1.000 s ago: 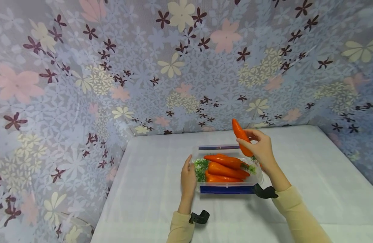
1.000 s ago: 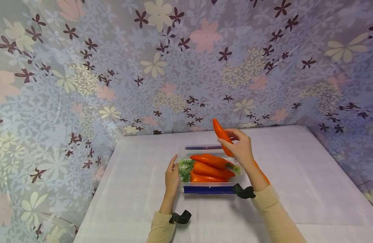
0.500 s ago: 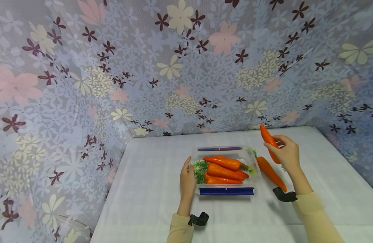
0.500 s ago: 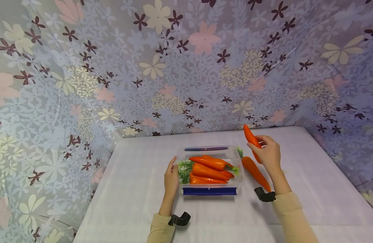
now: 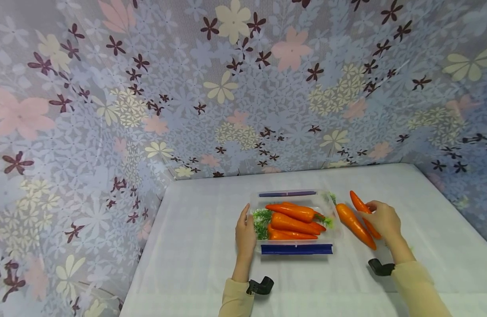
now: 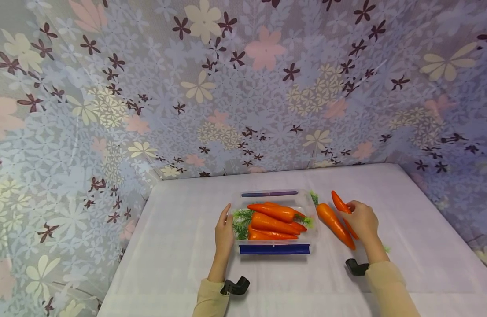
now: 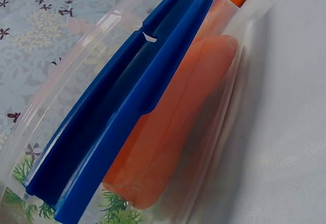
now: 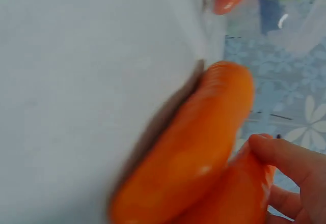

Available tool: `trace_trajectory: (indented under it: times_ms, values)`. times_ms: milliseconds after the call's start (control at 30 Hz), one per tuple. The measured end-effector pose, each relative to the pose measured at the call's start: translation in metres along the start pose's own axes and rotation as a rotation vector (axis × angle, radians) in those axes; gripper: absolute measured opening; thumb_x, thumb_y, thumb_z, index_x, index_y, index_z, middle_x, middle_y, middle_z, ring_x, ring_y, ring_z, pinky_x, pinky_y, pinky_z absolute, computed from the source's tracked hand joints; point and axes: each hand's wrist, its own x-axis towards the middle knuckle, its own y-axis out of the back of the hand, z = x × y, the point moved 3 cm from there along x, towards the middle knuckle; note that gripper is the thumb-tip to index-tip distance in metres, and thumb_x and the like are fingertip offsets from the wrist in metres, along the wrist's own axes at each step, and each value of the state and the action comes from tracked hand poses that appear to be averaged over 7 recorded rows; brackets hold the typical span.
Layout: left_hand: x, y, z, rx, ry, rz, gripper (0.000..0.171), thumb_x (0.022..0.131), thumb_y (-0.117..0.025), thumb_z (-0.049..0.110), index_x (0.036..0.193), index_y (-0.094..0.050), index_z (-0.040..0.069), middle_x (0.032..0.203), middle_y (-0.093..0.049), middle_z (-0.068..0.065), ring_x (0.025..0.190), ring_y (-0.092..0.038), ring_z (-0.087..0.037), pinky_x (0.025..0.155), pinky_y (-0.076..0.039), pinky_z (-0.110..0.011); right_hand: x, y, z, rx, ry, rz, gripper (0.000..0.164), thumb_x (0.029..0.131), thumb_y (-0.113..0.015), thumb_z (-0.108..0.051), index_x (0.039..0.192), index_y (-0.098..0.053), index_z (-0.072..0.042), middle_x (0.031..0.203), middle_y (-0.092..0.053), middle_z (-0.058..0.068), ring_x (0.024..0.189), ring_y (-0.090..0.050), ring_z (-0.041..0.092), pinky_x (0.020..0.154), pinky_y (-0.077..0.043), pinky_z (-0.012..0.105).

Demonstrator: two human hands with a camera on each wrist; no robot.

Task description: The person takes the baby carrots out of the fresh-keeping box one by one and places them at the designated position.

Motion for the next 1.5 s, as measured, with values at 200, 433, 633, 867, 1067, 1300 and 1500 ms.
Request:
trace_trajectory:
  times_ms: [200, 433, 633, 867, 1067, 1300, 1500]
  values:
    - [0.000, -0.001, 0.000, -0.002, -0.008, 0.003, 0.041, 0.099, -0.042, 0.021, 0.139, -0.050, 0.024, 0.133, -0.058, -0.013, 0.046, -0.027, -0.008, 0.043, -0.024, -0.021, -0.002, -0.010, 0.016, -0.002, -0.027, -0.057, 0.048, 0.082, -0.071, -0.032, 0.103, -0.064, 0.010, 0.096, -0.065, 0.029, 0.077, -0.060, 0.034, 0.055, -0.039, 0.029]
    - [0.000, 0.000, 0.000, -0.006, -0.027, 0.008, 0.041, 0.099, -0.042, 0.020, 0.139, -0.051, 0.021, 0.116, -0.064, -0.017, 0.045, -0.027, -0.008, 0.042, -0.024, -0.022, -0.002, -0.019, 0.028, 0.016, -0.057, -0.085, 0.058, 0.085, -0.066, -0.042, 0.110, -0.061, 0.010, 0.100, -0.063, 0.031, 0.081, -0.059, 0.034, 0.058, -0.041, 0.032]
    - [0.000, 0.001, 0.000, -0.005, -0.008, 0.002, 0.040, 0.100, -0.042, 0.022, 0.139, -0.050, 0.023, 0.079, -0.053, -0.012, 0.045, -0.026, -0.007, 0.043, -0.024, -0.021, 0.001, -0.022, 0.031, 0.008, -0.078, -0.139, 0.064, 0.086, -0.063, -0.047, 0.112, -0.059, 0.011, 0.105, -0.061, 0.032, 0.084, -0.059, 0.036, 0.061, -0.043, 0.034]
    - [0.001, 0.001, -0.001, -0.014, -0.024, -0.002, 0.040, 0.100, -0.042, 0.022, 0.140, -0.050, 0.022, 0.136, -0.056, -0.010, 0.045, -0.027, -0.007, 0.043, -0.025, -0.021, 0.002, -0.017, 0.025, -0.023, -0.046, -0.104, 0.058, 0.087, -0.064, -0.043, 0.110, -0.060, 0.010, 0.094, -0.064, 0.028, 0.079, -0.059, 0.035, 0.056, -0.041, 0.032]
    - [0.001, 0.002, 0.000, -0.007, -0.038, 0.005, 0.041, 0.099, -0.042, 0.021, 0.139, -0.050, 0.021, 0.137, -0.055, -0.011, 0.043, -0.026, -0.006, 0.042, -0.025, -0.022, 0.002, -0.005, 0.005, 0.037, 0.010, 0.060, 0.043, 0.089, -0.063, -0.030, 0.109, -0.062, 0.008, 0.097, -0.065, 0.028, 0.084, -0.060, 0.039, 0.060, -0.044, 0.035]
    - [0.002, 0.003, -0.001, -0.006, -0.020, 0.005, 0.040, 0.100, -0.041, 0.021, 0.139, -0.050, 0.027, 0.116, -0.062, -0.018, 0.044, -0.026, -0.008, 0.042, -0.024, -0.022, -0.004, 0.006, -0.051, 0.156, 0.128, 0.124, 0.034, 0.090, -0.063, -0.022, 0.109, -0.064, 0.007, 0.094, -0.066, 0.026, 0.083, -0.062, 0.038, 0.065, -0.049, 0.037]
    - [0.000, 0.001, 0.000, -0.015, -0.004, -0.006, 0.040, 0.100, -0.041, 0.022, 0.139, -0.050, 0.028, 0.136, -0.055, -0.011, 0.044, -0.026, -0.008, 0.042, -0.024, -0.021, -0.006, 0.000, -0.099, 0.238, 0.232, 0.083, 0.028, 0.089, -0.065, -0.017, 0.107, -0.066, 0.005, 0.091, -0.068, 0.023, 0.080, -0.062, 0.031, 0.066, -0.048, 0.027]
